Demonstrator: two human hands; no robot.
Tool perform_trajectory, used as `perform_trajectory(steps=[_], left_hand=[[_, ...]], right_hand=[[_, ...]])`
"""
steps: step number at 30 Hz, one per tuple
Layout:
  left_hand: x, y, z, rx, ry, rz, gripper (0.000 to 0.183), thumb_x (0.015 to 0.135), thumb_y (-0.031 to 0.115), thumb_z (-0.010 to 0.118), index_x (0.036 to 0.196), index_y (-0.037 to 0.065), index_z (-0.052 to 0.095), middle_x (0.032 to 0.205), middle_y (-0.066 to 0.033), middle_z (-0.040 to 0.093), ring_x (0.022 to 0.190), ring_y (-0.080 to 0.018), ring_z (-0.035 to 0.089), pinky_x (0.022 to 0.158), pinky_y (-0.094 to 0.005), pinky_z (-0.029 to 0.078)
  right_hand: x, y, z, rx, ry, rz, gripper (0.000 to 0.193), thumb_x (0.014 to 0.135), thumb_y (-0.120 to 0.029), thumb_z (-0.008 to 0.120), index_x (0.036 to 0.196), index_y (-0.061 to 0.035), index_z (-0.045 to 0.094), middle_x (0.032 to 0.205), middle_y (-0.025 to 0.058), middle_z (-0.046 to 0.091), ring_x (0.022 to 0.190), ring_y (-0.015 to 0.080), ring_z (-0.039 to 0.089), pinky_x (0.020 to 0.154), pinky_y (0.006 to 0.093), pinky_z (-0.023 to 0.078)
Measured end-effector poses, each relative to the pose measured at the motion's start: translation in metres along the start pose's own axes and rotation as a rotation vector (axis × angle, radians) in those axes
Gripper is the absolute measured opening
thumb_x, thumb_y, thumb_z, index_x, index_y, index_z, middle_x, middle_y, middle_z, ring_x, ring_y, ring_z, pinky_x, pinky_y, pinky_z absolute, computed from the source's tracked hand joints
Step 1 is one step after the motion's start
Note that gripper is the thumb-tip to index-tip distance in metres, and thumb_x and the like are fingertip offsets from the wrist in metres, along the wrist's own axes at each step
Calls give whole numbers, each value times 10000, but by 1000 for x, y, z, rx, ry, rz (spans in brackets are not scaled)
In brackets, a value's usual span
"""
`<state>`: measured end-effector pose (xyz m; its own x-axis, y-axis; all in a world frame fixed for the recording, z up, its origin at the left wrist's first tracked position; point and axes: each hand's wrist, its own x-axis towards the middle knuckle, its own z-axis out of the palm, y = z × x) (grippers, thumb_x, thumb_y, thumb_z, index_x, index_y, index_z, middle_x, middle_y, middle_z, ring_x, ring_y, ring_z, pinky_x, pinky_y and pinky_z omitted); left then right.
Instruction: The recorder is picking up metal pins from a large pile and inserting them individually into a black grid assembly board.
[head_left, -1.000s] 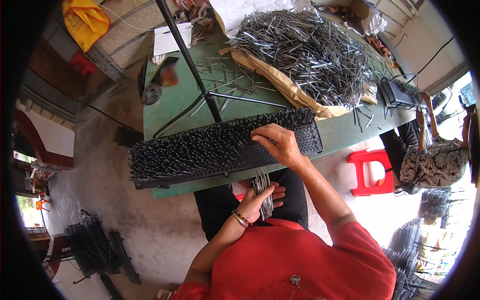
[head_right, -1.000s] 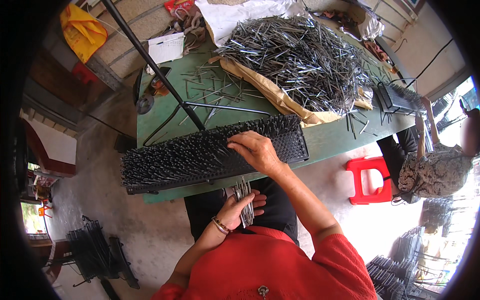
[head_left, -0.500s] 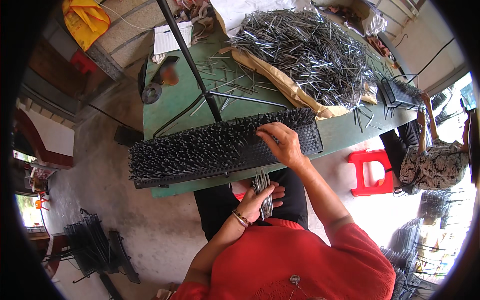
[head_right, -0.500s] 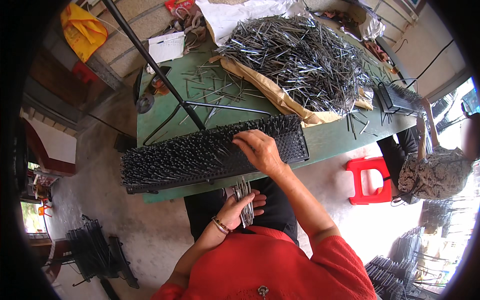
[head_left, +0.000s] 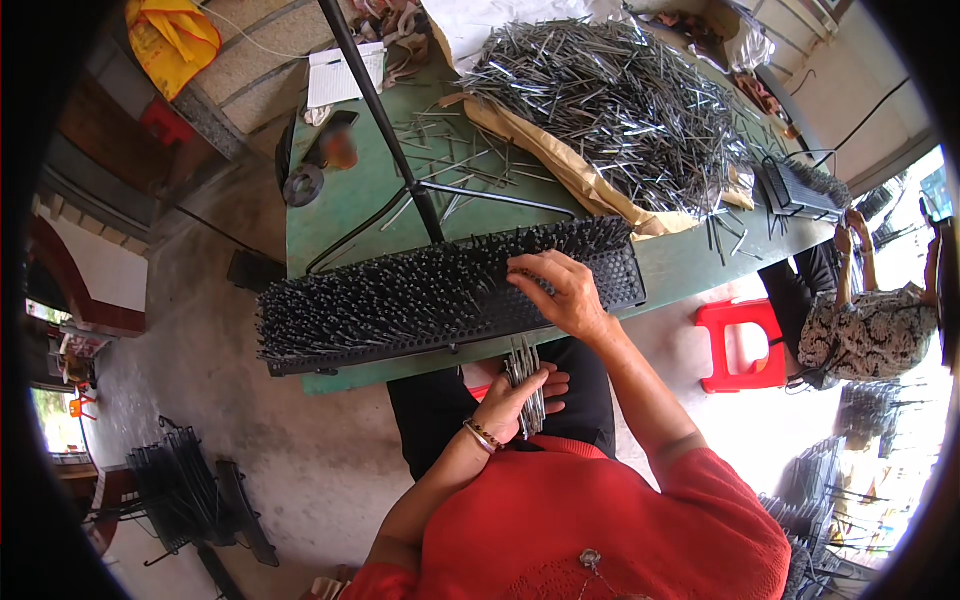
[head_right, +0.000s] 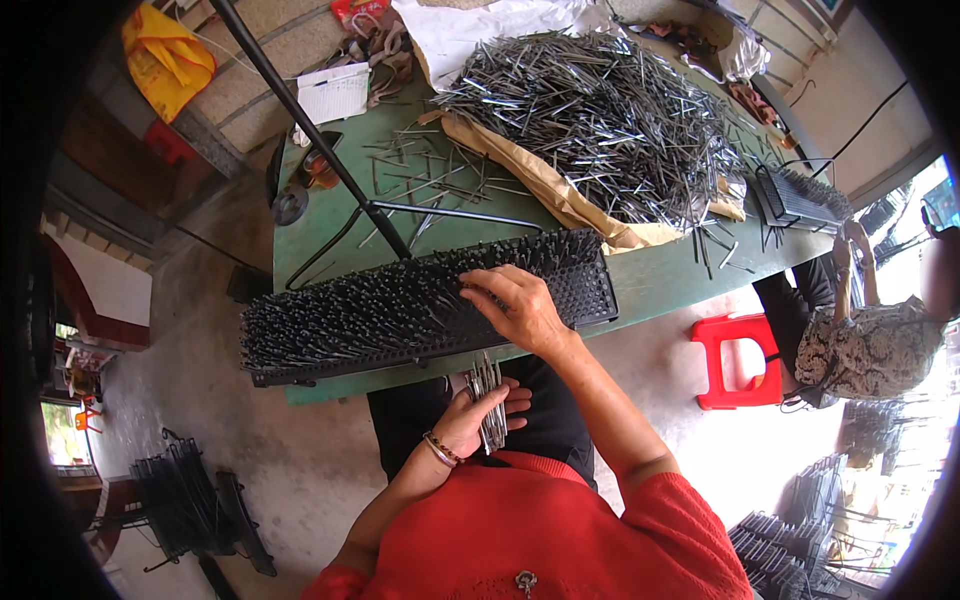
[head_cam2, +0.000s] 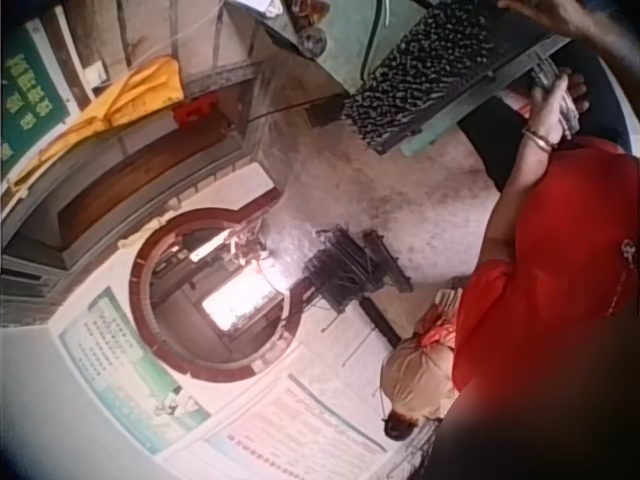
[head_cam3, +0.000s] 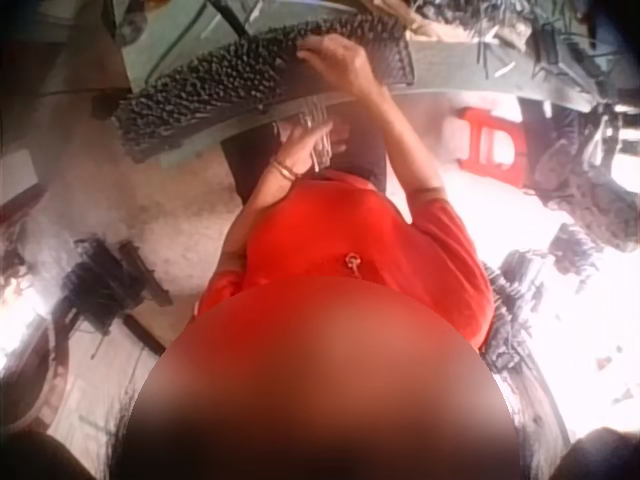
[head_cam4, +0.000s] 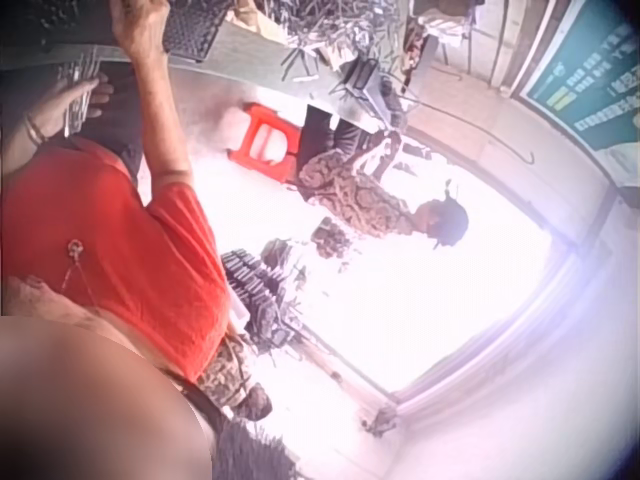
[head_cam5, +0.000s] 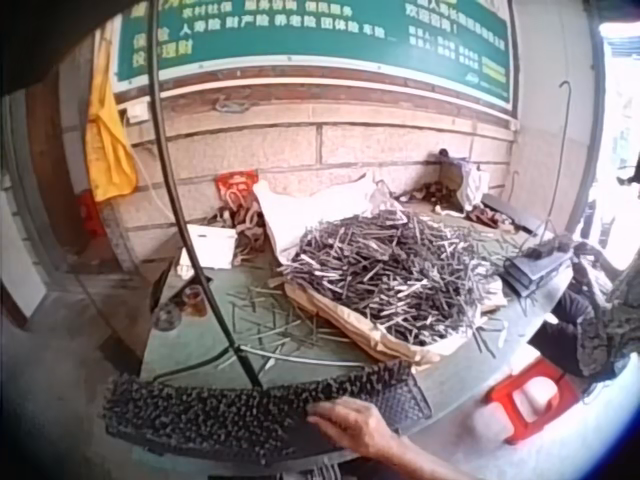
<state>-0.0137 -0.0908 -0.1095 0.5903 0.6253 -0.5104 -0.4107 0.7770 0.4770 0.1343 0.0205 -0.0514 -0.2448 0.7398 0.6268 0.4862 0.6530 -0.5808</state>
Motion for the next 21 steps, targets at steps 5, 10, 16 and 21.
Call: perform_trajectory(steps=[5,10,16,21], left_hand=[[0,1,2,0,-4,-3,261,944,173,534,1161,28,538,1118,-171,610,1011,-261,618,807,-418,549],[0,0,1,0,-7,1,259,945,175,533,1160,30,538,1113,-167,612,1010,-259,618,806,-417,549],[0,0,1,9,-8,4,265,944,181,536,1161,29,536,1111,-163,614,1004,-256,621,806,-415,549],[-1,0,1,17,-11,0,270,944,189,538,1160,29,535,1109,-163,615,1004,-258,620,805,-417,549]], right_hand=[[1,2,1,-18,22,-4,251,746,3,713,988,-28,655,853,107,667,687,238,629,595,322,503],[3,2,1,-19,21,-27,267,742,1,715,1000,-29,655,856,106,667,695,239,629,603,324,506],[3,0,4,-45,59,-3,235,745,10,704,975,-22,664,838,113,665,718,250,636,619,327,511],[11,-5,2,-33,47,69,178,772,-9,671,950,-15,662,823,123,659,725,274,629,639,347,509]])
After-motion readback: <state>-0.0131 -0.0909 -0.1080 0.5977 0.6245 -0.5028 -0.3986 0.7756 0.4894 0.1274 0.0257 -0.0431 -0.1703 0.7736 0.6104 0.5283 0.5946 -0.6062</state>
